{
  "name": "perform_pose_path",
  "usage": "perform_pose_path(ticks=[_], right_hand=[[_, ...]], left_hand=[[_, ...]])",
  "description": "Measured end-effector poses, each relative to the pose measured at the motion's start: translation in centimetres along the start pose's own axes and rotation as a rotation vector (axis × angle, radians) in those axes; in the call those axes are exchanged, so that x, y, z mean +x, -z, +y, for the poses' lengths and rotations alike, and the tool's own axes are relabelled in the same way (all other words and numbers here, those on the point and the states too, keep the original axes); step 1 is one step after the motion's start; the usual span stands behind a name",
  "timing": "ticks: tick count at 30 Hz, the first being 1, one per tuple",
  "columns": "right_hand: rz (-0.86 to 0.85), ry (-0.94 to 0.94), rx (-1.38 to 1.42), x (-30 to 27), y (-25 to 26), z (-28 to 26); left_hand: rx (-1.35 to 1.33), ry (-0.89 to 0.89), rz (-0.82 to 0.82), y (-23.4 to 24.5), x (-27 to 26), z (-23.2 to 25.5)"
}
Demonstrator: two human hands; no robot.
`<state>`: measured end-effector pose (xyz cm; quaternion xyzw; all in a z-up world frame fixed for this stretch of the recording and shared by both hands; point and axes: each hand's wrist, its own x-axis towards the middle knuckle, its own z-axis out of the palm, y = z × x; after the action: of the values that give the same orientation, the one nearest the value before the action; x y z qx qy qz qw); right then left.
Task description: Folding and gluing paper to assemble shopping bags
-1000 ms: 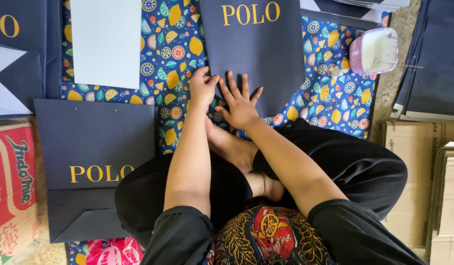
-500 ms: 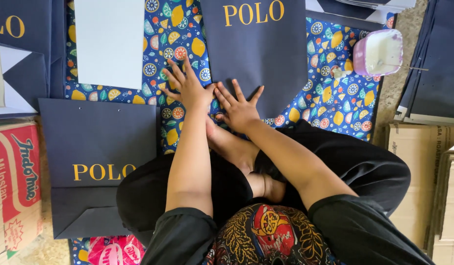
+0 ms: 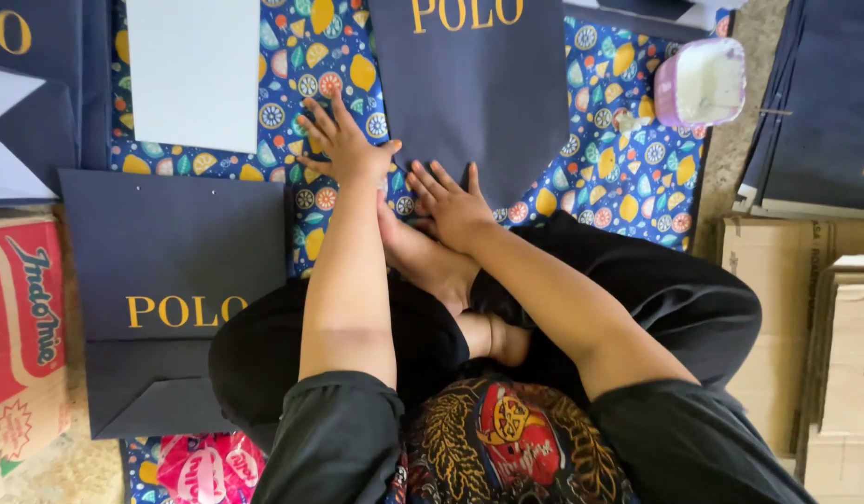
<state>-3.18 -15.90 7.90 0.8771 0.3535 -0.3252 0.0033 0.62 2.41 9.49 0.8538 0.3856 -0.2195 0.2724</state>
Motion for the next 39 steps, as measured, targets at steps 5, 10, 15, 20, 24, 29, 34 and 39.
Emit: perform_pose_path(ticks=[5,10,15,20,24,29,34,39], right_hand=[[-0.096,0.04,0.004,-2.4,-0.3,1.9],[-0.285,-0.06,0.079,-6.0,1.9,2.5],[-0.437,-0.083,0.062,-7.7,2.7,4.2],[-0.37,-0.045,-0.064,-7.1,0.6,5.4],[-0.345,-0.044,-0.131,-5.4,0.5,6.2],[0.254,-0.074,-0.005,-0.7,-3.4,12.5],[0.822,0.28,0.048,1.7,-0.4,14.1],[0.306,0.151,-0.136,2.6,0.6,15.9]], left_hand=[[-0.006,0.005,-0.013,0.5,-0.5,0.2],[0.026,0.021,-0.021,0.5,-0.7,0.3],[0.027,0.003,0.01,-0.3,0.2,0.2],[0.056,-0.071,0.141,-1.9,-2.1,2.8],[0.296,-0.501,0.422,-9.3,-3.6,4.1],[0.3,-0.515,0.404,-13.5,-1.3,3.0],[0.31,-0.557,0.509,-14.3,-0.4,3.0],[0.287,-0.579,0.537,-14.5,0.0,2.5]])
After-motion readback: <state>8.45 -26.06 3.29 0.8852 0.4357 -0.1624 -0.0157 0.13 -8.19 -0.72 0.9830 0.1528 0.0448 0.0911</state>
